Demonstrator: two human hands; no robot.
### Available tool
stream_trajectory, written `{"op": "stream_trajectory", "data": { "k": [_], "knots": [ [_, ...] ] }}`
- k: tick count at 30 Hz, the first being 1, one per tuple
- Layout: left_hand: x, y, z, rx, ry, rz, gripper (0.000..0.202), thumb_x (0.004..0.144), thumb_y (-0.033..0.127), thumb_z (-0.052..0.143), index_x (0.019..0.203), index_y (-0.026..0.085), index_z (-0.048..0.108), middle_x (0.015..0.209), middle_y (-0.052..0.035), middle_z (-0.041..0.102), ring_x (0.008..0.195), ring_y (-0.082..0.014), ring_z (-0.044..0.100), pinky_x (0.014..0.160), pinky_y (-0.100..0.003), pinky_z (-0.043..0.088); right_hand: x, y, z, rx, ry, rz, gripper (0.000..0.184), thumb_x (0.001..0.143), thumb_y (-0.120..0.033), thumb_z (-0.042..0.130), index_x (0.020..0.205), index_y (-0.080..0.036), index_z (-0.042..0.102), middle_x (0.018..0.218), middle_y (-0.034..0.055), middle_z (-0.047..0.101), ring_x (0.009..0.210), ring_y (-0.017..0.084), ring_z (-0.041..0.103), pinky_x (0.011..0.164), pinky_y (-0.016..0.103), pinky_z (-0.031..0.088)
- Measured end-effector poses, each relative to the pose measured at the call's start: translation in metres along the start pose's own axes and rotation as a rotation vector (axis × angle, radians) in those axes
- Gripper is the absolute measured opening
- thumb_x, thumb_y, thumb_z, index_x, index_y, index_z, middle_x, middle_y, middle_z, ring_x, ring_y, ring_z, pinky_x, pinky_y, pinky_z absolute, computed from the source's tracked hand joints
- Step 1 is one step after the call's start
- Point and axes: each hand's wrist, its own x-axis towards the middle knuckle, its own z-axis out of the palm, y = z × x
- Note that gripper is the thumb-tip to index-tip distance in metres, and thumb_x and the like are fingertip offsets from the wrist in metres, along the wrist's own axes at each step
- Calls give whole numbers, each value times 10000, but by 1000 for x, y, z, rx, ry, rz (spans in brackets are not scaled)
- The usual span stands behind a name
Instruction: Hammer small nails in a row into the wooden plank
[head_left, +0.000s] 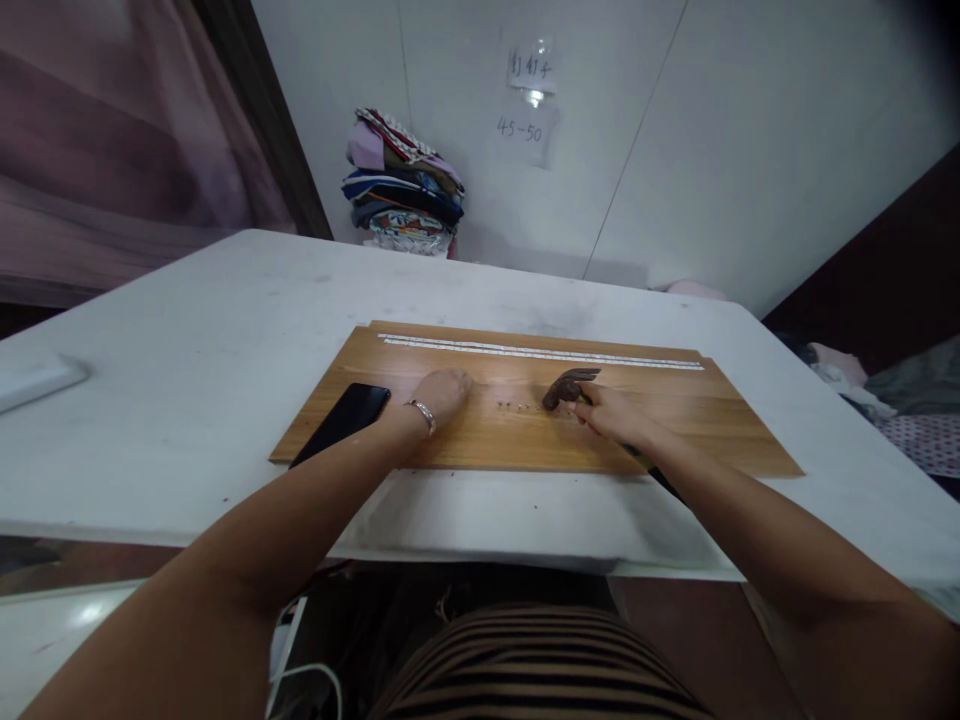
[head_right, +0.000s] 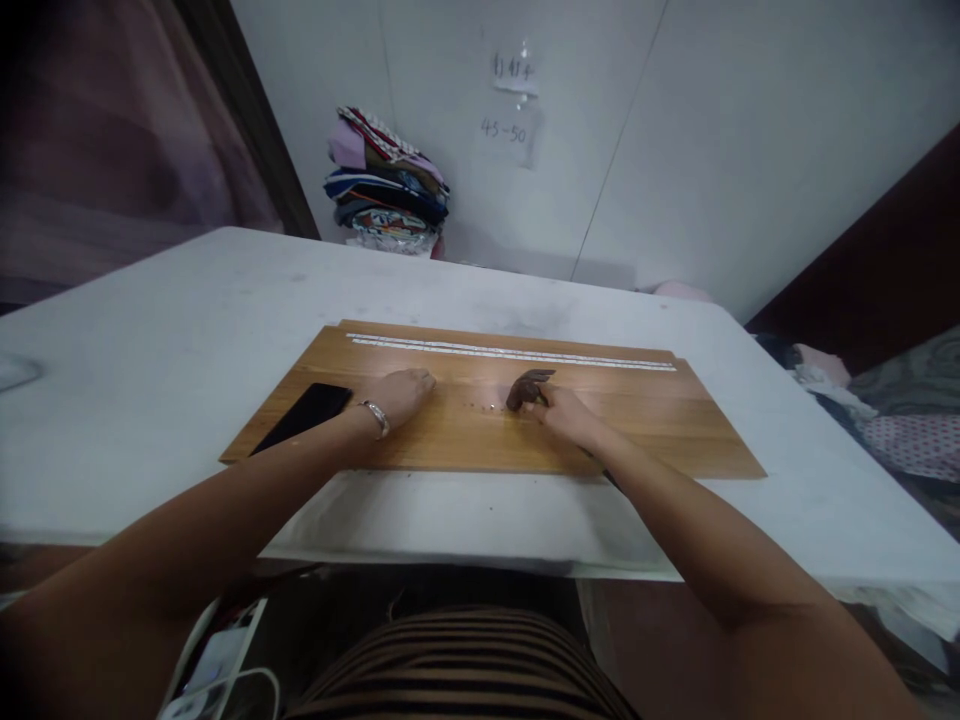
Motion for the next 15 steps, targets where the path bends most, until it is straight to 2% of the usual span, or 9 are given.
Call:
{"op": "stream_trajectory", "data": {
  "k": [6, 15],
  "knots": [
    [-9, 7, 2, -76, 33, 36, 323, 977, 171, 393, 969, 156, 715, 1034, -137, 712, 979, -213, 666, 858, -301, 482, -2, 2, -2, 10, 0, 25, 172, 879, -268, 566, 975, -156, 654, 662, 3, 607, 557, 137, 541, 576, 256, 435],
    [-4, 7, -5, -74, -61, 8, 304, 960, 151, 433, 1068, 106, 714, 1111, -178, 721, 1046, -233, 680, 904, -317, 480, -3, -3, 0, 1, -12, 37, 170, 872, -245, 577, 985, -146, 657, 669, 5, 607, 566, 131, 531, 584, 249, 430]
  ]
}}
